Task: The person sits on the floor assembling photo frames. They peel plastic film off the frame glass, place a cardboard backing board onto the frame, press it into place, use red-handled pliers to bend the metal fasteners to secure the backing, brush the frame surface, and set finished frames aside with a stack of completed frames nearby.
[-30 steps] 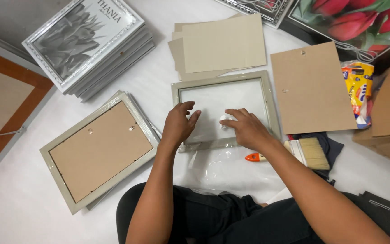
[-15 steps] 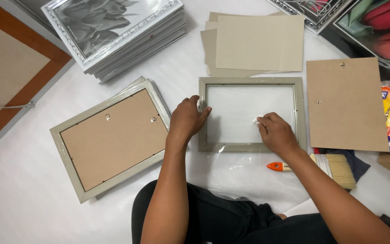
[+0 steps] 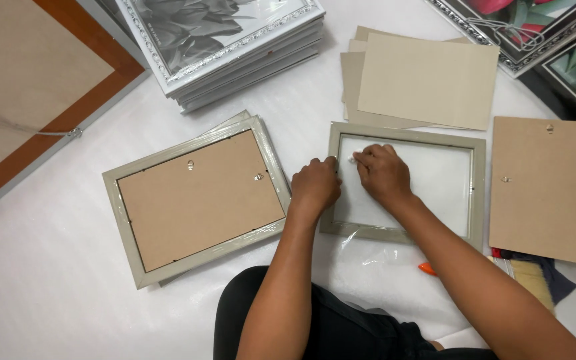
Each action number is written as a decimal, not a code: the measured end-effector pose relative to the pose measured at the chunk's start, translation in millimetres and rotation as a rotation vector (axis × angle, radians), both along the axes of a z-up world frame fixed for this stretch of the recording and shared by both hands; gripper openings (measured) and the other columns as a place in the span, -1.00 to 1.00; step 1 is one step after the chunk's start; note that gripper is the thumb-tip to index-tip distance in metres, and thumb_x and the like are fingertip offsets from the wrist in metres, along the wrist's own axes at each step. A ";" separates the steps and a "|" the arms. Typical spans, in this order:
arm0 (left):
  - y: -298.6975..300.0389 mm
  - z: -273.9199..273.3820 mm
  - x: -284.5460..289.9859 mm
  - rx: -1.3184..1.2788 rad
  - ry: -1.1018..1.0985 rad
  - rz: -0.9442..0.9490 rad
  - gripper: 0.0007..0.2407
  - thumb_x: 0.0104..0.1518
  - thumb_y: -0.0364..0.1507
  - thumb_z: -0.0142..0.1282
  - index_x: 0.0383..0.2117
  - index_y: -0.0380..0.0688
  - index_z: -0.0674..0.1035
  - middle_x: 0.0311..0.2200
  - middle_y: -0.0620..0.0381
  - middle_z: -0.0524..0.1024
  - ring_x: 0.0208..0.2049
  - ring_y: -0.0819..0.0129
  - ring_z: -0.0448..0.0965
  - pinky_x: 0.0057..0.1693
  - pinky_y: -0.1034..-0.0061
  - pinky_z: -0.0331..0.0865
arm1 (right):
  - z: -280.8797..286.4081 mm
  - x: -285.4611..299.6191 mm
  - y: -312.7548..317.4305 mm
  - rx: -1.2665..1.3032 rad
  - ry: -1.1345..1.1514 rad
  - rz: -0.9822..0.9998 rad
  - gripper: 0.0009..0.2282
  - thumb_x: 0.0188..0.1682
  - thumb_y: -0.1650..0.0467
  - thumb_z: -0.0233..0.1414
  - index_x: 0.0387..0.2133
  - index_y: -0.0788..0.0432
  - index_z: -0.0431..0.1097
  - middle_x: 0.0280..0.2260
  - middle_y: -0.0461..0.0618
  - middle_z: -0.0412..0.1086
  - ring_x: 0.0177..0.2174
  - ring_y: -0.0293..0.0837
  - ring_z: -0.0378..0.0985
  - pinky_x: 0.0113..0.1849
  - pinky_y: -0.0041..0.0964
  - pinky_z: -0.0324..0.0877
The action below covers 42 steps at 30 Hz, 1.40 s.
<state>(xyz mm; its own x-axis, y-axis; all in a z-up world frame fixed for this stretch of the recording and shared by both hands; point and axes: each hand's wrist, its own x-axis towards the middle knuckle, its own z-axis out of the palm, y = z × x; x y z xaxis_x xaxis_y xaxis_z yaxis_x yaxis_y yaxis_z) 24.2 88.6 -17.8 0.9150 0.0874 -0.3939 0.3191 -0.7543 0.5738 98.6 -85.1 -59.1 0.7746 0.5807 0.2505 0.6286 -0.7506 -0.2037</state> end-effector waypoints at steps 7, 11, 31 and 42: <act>-2.6 -7.0 5.7 0.010 -0.007 -0.004 -0.57 0.09 -0.49 0.13 0.14 -0.30 0.48 -0.16 -0.38 0.55 -0.14 -0.28 0.64 -0.06 -0.13 0.52 | -17.7 25.7 22.7 0.076 0.090 -0.093 -0.85 -0.03 0.41 0.14 -0.28 -0.10 0.65 -0.34 -0.13 0.51 -0.27 -0.06 0.53 -0.24 -0.25 0.51; -5.3 -4.6 7.5 -0.052 -0.062 0.040 -0.57 0.06 -0.60 0.11 0.13 -0.33 0.46 -0.11 -0.46 0.51 -0.12 -0.33 0.62 -0.07 -0.12 0.54 | -4.8 -1.2 13.9 0.006 0.162 -0.078 -0.84 -0.03 0.41 0.12 -0.30 -0.11 0.64 -0.33 -0.15 0.51 -0.23 -0.06 0.50 -0.20 -0.24 0.49; -9.2 -23.6 4.0 -0.032 -0.170 0.098 -0.65 0.05 -0.60 0.13 0.02 -0.21 0.51 -0.17 -0.39 0.50 -0.15 -0.27 0.63 -0.10 -0.07 0.57 | -3.9 -27.2 19.0 -0.308 0.166 -0.116 -0.85 -0.05 0.22 0.05 -0.32 -0.27 0.60 -0.28 -0.33 0.55 -0.12 -0.09 0.42 -0.10 -0.12 0.23; -10.6 -17.5 5.8 -0.049 -0.158 0.103 -0.66 0.07 -0.63 0.08 0.03 -0.17 0.47 -0.14 -0.40 0.48 -0.10 -0.31 0.60 -0.02 -0.08 0.53 | -19.4 45.3 53.8 -0.225 0.119 -0.201 -0.86 0.00 0.29 0.07 -0.38 -0.16 0.63 -0.38 -0.19 0.53 -0.22 -0.04 0.46 -0.17 -0.14 0.19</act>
<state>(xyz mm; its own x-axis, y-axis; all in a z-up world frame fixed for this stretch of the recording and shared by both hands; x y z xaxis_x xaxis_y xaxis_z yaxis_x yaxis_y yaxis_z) 30.0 78.0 -35.2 0.9531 0.1676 -0.2519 0.2957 -0.6921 0.6585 143.8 -31.3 -78.6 0.8957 0.4434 0.0338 0.4446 -0.8920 -0.0819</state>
